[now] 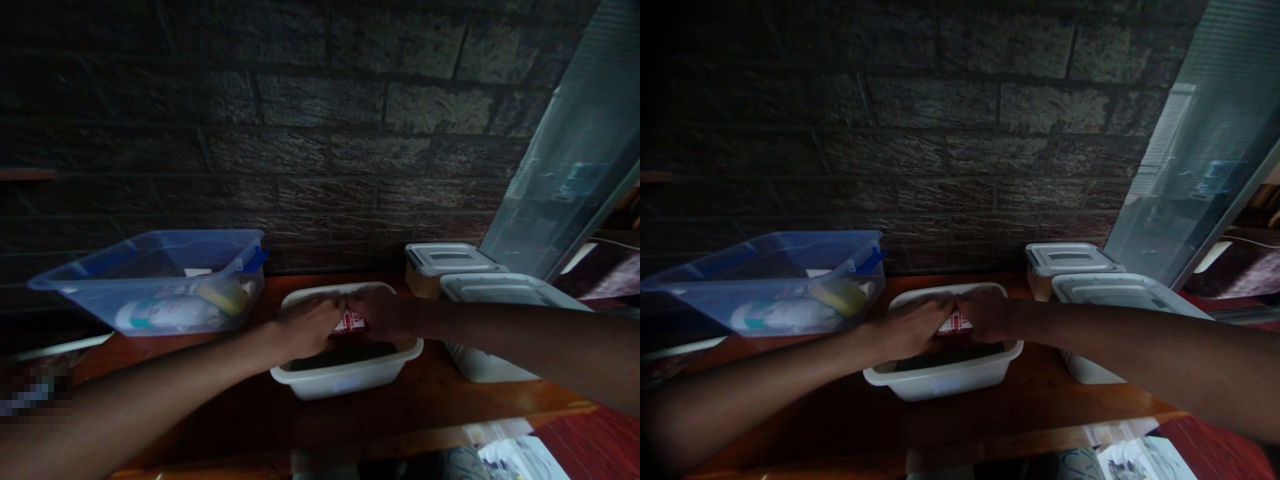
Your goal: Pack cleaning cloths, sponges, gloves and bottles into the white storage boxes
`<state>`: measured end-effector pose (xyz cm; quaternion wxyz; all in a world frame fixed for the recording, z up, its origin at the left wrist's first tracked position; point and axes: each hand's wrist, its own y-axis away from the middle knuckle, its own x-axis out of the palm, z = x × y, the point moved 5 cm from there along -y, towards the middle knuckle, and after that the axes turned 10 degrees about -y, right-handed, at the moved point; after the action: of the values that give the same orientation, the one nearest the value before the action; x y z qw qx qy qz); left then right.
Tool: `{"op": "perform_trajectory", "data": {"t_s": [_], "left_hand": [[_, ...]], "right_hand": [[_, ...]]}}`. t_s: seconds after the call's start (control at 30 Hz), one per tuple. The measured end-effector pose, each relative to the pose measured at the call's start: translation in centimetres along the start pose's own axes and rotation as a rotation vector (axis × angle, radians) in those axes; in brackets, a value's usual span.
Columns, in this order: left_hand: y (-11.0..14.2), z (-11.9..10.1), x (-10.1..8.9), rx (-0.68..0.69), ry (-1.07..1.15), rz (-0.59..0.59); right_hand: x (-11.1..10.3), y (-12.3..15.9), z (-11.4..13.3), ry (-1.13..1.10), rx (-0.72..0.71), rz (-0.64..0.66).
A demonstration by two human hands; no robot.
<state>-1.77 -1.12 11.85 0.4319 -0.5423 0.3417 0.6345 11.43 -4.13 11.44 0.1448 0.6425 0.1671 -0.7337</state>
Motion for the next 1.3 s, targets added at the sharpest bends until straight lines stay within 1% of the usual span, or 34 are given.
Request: {"op": "perform_trajectory", "data": {"t_s": [0.1, 0.23, 0.37, 0.47, 0.57, 0.73, 0.8, 0.93, 1.03, 1.17, 1.3], "left_hand": [[0.0, -0.2, 0.7, 0.022, -0.051, -0.048], [0.2, -0.4, 0.3, -0.013, -0.101, -0.096], [0.2, -0.6, -0.1, -0.047, -0.110, -0.062], [0.2, -0.6, 0.0, -0.041, -0.105, -0.075], [0.0, -0.5, 0.6, -0.029, -0.143, -0.096], [-0.2, -0.4, 1.1, -0.023, -0.193, -0.073], [-0.1, -0.2, 1.0, -0.034, -0.165, -0.056], [0.2, 0.3, 0.6, -0.047, -0.033, -0.018], [0.2, 0.5, 0.5, -0.023, 0.025, -0.055], [-0.1, 1.3, 1.4, -0.033, 0.035, -0.075], [-0.1, 1.9, 2.5, -0.058, 0.069, -0.078]], "right_hand": [[0.6, 0.4, 0.3, 0.057, 0.003, 0.014], [0.3, 1.0, 0.4, 0.084, 0.003, -0.019], [-0.1, 1.3, 0.5, 0.066, 0.043, -0.039], [0.0, 1.3, 0.5, 0.052, 0.066, -0.028], [0.2, 1.4, 0.5, 0.060, 0.039, -0.008], [0.7, 1.5, 0.2, 0.100, -0.002, -0.022], [0.8, 1.4, 0.2, 0.121, -0.018, -0.036], [1.0, 1.4, 0.3, 0.152, -0.047, -0.048], [0.9, 1.5, 0.4, 0.166, -0.072, -0.051], [0.6, 1.5, 0.6, 0.174, -0.084, -0.076], [0.9, 1.4, 0.4, 0.168, -0.054, -0.107]]}}
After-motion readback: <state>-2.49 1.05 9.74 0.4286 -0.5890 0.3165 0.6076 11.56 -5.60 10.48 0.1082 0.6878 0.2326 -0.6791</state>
